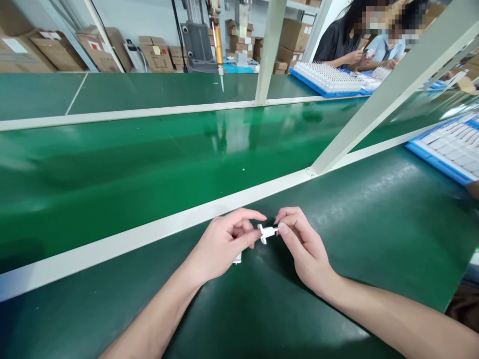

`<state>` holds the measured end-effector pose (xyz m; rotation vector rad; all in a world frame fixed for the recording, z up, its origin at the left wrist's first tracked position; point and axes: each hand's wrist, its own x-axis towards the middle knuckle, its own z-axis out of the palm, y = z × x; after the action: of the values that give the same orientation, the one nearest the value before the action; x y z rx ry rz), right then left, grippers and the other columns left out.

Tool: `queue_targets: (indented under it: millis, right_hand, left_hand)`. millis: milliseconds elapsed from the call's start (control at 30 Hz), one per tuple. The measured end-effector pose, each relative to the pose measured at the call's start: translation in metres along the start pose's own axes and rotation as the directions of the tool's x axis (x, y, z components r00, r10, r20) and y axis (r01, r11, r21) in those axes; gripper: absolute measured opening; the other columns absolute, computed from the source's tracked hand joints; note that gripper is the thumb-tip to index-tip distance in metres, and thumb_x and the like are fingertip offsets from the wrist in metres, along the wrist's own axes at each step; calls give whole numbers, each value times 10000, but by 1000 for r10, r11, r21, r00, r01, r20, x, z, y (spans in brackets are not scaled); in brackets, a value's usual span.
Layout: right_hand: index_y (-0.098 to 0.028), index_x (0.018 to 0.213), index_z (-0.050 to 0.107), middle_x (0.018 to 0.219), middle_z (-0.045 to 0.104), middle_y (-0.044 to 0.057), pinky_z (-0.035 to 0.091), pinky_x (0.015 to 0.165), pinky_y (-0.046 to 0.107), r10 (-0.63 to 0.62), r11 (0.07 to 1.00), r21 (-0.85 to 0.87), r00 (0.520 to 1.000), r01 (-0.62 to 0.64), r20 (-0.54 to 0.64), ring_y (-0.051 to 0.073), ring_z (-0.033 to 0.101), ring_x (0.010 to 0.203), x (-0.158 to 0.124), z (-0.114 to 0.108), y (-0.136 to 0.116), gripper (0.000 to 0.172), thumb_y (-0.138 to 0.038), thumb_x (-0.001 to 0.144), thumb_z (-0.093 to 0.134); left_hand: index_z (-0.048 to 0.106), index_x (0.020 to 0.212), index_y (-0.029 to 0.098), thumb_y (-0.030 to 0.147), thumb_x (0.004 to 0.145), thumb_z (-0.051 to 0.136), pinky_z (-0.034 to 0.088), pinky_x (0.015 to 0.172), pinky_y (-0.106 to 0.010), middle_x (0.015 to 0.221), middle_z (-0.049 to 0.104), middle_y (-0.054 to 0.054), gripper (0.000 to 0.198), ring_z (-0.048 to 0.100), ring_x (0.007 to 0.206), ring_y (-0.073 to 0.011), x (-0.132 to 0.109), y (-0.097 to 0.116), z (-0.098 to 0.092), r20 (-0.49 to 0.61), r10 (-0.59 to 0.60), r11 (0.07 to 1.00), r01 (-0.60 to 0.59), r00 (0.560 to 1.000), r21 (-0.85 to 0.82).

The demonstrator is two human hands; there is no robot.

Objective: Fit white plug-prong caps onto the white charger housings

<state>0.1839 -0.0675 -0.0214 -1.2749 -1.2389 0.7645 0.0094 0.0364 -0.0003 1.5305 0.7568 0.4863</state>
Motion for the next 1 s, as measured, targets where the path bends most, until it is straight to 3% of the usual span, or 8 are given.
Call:
queue_targets:
  millis: [133, 333, 667, 1000]
  right_hand:
    - [-249, 975, 586, 1073, 530, 32, 414, 857, 327, 0, 1000, 20, 998, 2, -56, 174, 514, 975, 0, 1, -1, 156, -300, 1078, 480]
    - [-257, 1018, 597, 1161, 513, 38, 417, 936, 340, -13, 1000, 8, 999, 13, -47, 184, 521, 1080, -1, 1, -1, 115, -284, 1069, 497]
    - [-262, 1024, 607, 1143, 517, 39, 428, 931, 343, -14, 1000, 12, 1000, 14, -13, 187, 529, 1070, -1, 0, -1, 114, -282, 1066, 503]
    - [-269, 1024, 595, 1069, 513, 30, 436, 898, 330, 41, 999, 30, 999, -41, 12, 183, 517, 1005, 0, 1, 0, 104, -318, 1064, 513]
  left_hand:
    - [601, 1276, 229, 332, 927, 659, 412, 509, -163, 734, 663, 30, 368, 585, 614, -95, -1, 2, -2, 65, -30, 999, 32, 997, -26]
    - [621, 1235, 202, 539, 1007, 521, 334, 463, -177, 773, 667, 10, 420, 419, 504, -51, -1, -2, -4, 84, -5, 1000, 5, 996, -4]
    - [687, 1117, 178, 491, 949, 631, 345, 475, -160, 737, 649, 7, 359, 472, 564, -64, -1, 2, -4, 99, -42, 999, 42, 994, -1]
    - [659, 1237, 200, 468, 917, 682, 385, 475, -163, 747, 609, 0, 418, 521, 604, -92, -3, 1, -5, 91, -28, 999, 32, 995, -40]
